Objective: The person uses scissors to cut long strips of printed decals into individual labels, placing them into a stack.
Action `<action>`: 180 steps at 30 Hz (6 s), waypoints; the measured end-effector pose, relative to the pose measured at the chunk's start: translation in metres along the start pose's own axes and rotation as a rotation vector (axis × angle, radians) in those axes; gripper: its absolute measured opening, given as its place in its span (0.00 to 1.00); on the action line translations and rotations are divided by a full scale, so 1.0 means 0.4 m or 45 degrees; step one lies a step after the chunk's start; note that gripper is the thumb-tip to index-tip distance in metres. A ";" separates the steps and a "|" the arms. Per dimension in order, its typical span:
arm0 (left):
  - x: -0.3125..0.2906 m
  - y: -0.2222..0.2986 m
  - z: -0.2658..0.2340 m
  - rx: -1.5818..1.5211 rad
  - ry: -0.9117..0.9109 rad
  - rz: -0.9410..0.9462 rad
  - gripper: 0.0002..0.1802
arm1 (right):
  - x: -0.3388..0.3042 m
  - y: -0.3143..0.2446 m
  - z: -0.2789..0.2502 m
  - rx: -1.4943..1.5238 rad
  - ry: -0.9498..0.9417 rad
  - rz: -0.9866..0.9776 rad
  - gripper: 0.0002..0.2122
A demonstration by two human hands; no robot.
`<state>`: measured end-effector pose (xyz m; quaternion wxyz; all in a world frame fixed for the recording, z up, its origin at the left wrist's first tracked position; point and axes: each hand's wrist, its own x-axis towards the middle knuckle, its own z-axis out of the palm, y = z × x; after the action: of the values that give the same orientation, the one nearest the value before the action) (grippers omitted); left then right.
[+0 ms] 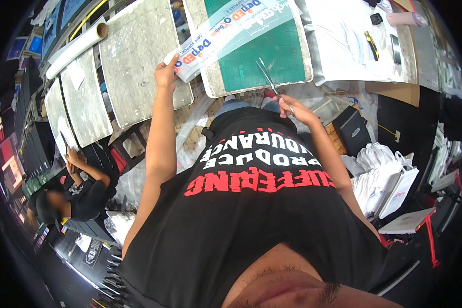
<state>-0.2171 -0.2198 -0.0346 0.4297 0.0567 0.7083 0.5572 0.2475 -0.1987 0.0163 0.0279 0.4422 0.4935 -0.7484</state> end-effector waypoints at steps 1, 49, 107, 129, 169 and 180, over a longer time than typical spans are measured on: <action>-0.029 0.018 0.023 0.110 0.113 -0.075 0.31 | 0.013 -0.010 0.010 0.086 0.048 -0.003 0.32; -0.024 -0.002 -0.092 0.276 -0.372 -0.073 0.14 | 0.166 -0.080 0.009 0.058 0.058 -0.064 0.35; -0.188 -0.031 -0.039 -0.198 -0.048 -0.432 0.23 | 0.149 -0.072 -0.014 0.022 0.018 -0.061 0.30; -0.160 -0.057 0.035 0.243 0.168 0.215 0.29 | 0.137 -0.064 -0.030 0.033 -0.012 -0.041 0.31; -0.093 -0.090 -0.020 0.216 0.120 0.404 0.13 | 0.151 -0.060 -0.008 0.020 0.007 -0.071 0.29; -0.079 -0.110 -0.029 0.145 0.086 0.475 0.18 | 0.149 -0.069 0.014 0.036 0.003 -0.076 0.30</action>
<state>-0.1876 -0.2624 -0.0540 0.2912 0.1923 0.7299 0.5877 0.1945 -0.1654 -0.0042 -0.0011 0.4286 0.4959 -0.7552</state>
